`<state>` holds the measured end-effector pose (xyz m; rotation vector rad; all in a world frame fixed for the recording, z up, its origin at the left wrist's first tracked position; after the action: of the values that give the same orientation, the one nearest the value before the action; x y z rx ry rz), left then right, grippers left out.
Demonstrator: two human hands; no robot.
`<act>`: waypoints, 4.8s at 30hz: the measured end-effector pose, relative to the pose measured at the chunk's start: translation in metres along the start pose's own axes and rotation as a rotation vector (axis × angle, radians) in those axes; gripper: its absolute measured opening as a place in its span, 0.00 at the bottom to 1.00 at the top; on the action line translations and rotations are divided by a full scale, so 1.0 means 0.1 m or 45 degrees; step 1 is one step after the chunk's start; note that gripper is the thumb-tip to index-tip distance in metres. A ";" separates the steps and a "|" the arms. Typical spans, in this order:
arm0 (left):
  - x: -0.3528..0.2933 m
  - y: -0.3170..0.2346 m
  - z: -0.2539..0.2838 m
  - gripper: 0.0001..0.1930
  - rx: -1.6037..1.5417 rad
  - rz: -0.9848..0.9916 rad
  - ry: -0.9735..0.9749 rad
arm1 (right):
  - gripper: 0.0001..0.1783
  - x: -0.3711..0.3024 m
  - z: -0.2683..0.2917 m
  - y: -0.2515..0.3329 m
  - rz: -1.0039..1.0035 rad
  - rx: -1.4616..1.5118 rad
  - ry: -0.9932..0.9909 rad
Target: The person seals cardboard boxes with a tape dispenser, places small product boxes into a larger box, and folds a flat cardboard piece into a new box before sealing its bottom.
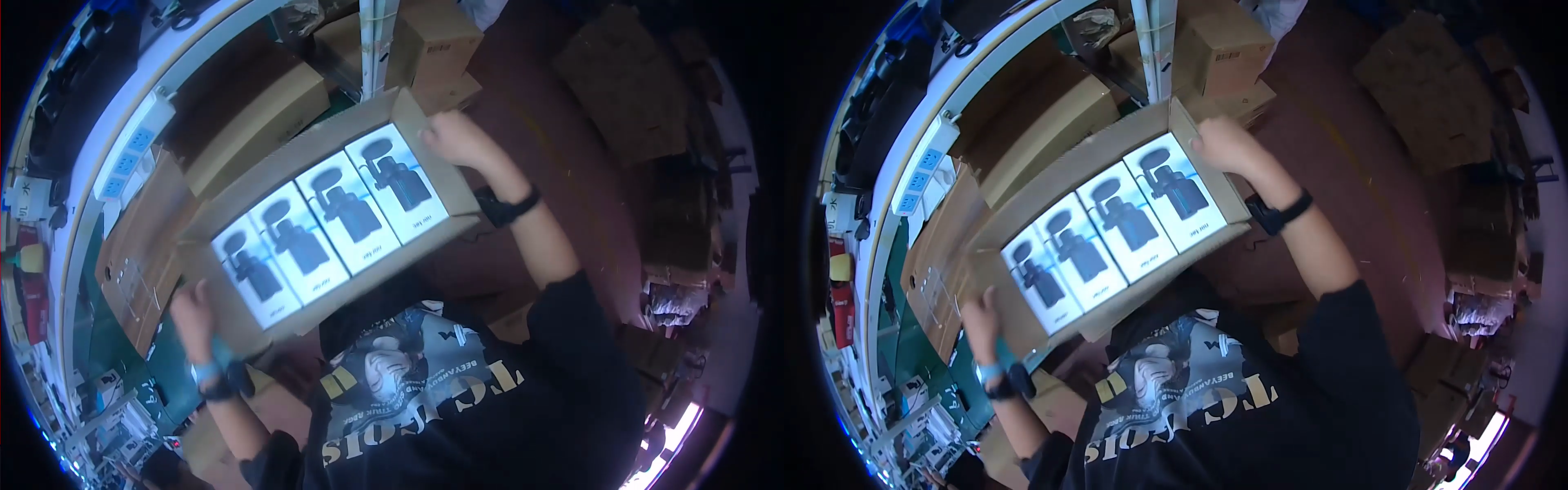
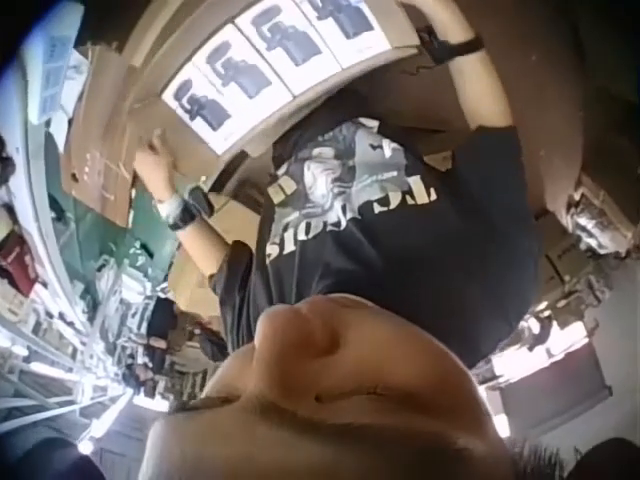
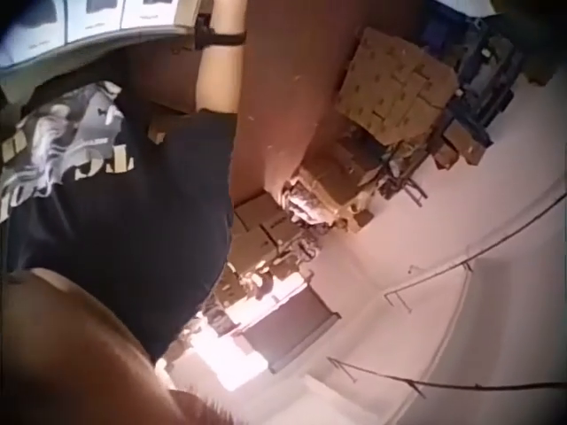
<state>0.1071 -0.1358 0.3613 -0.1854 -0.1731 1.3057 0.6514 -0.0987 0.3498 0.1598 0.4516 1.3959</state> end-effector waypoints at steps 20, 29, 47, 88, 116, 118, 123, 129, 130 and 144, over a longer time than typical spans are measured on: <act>0.27 -0.79 -1.59 0.46 -0.441 0.019 1.335 | 0.27 0.93 -0.74 0.79 0.633 0.753 0.559; 0.00 -0.95 -1.83 0.41 0.189 0.007 -0.181 | 0.46 0.11 -1.73 0.22 0.679 -0.292 0.194; 0.09 -0.57 -2.57 0.40 -0.155 0.148 -0.147 | 0.13 -0.59 -2.98 3.64 0.911 0.220 0.821; 0.27 -0.85 -2.26 0.32 0.097 0.002 -0.159 | 0.20 2.05 -2.16 -0.01 -0.641 1.692 0.979; 0.31 -1.66 -2.37 0.17 -2.304 0.840 -0.204 | 0.22 0.20 -2.06 0.77 0.826 0.568 0.226; 0.30 -1.58 -2.34 0.15 -2.032 0.765 -0.253 | 0.22 0.18 -2.02 0.85 0.848 0.562 0.249; 0.22 -1.22 -2.08 0.10 -1.434 0.727 -0.327 | 0.23 0.15 -1.85 1.05 0.817 0.296 0.230; -0.27 0.12 -2.44 0.09 -1.199 0.880 -0.472 | 0.25 0.11 -2.09 1.68 0.688 -0.009 0.280; -0.29 0.28 -2.57 0.09 -1.144 0.923 -0.403 | 0.25 0.11 -2.13 1.74 0.682 -0.019 0.280; -0.24 0.36 -2.89 0.17 -1.631 0.639 -0.567 | 0.35 0.15 -2.33 1.65 0.584 -0.086 0.290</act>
<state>0.1338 -0.1610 0.0719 -1.0724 -1.4171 1.5430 0.4098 -0.0905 0.1964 0.0496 0.5789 1.8887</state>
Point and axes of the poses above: each hand's wrist, its own x-axis towards the middle knuckle, its own z-axis out of the back of the hand, y = z × x, the point moved 3 cm from there along x, towards the middle knuckle, and after that the axes turned 14 degrees about -z, right-handed, at the moved point
